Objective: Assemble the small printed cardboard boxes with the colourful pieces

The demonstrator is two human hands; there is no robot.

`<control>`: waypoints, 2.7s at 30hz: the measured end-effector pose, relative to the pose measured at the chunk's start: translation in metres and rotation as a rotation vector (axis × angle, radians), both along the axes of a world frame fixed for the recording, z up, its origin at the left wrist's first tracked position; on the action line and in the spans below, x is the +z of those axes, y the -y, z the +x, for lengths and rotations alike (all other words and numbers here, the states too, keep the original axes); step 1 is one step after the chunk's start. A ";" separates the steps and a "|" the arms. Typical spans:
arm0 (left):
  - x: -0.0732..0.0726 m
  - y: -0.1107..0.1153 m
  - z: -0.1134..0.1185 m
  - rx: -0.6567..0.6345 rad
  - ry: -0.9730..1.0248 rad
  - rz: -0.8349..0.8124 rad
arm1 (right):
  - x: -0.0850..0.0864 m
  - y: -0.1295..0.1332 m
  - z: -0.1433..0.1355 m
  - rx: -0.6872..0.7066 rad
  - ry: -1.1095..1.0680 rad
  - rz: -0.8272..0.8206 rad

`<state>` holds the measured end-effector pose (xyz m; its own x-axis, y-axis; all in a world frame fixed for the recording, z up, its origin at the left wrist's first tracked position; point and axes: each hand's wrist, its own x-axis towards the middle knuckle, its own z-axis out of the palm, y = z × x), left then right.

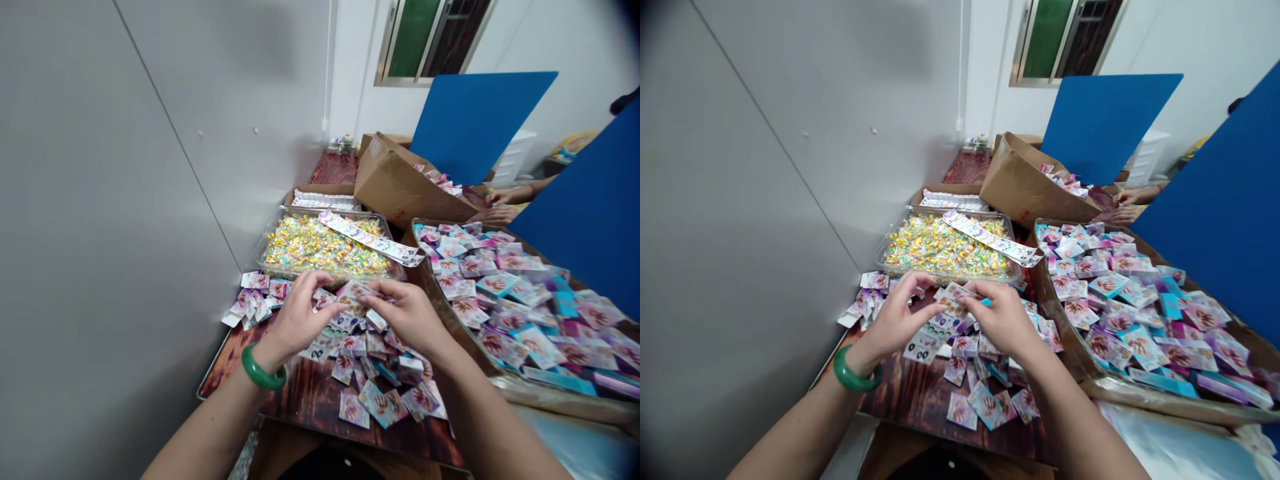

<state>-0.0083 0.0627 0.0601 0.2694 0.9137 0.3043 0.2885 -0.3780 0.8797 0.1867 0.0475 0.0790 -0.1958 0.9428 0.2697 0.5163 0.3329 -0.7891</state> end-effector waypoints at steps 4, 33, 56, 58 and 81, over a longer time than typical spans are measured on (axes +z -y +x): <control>-0.013 -0.007 -0.009 -0.222 -0.003 -0.299 | -0.010 -0.014 0.008 -0.141 -0.061 -0.024; -0.039 -0.046 -0.014 0.106 -0.049 -0.141 | -0.081 0.020 -0.013 -0.096 -0.044 -0.017; -0.032 -0.187 0.019 -0.163 -0.310 -0.426 | -0.094 0.018 -0.002 -0.104 -0.176 -0.239; -0.021 -0.167 0.017 -0.209 -0.246 -0.452 | -0.092 0.011 0.002 -0.196 -0.277 -0.272; -0.081 -0.030 -0.042 -0.076 -0.271 -0.214 | -0.102 0.007 -0.032 -0.043 -0.396 -0.633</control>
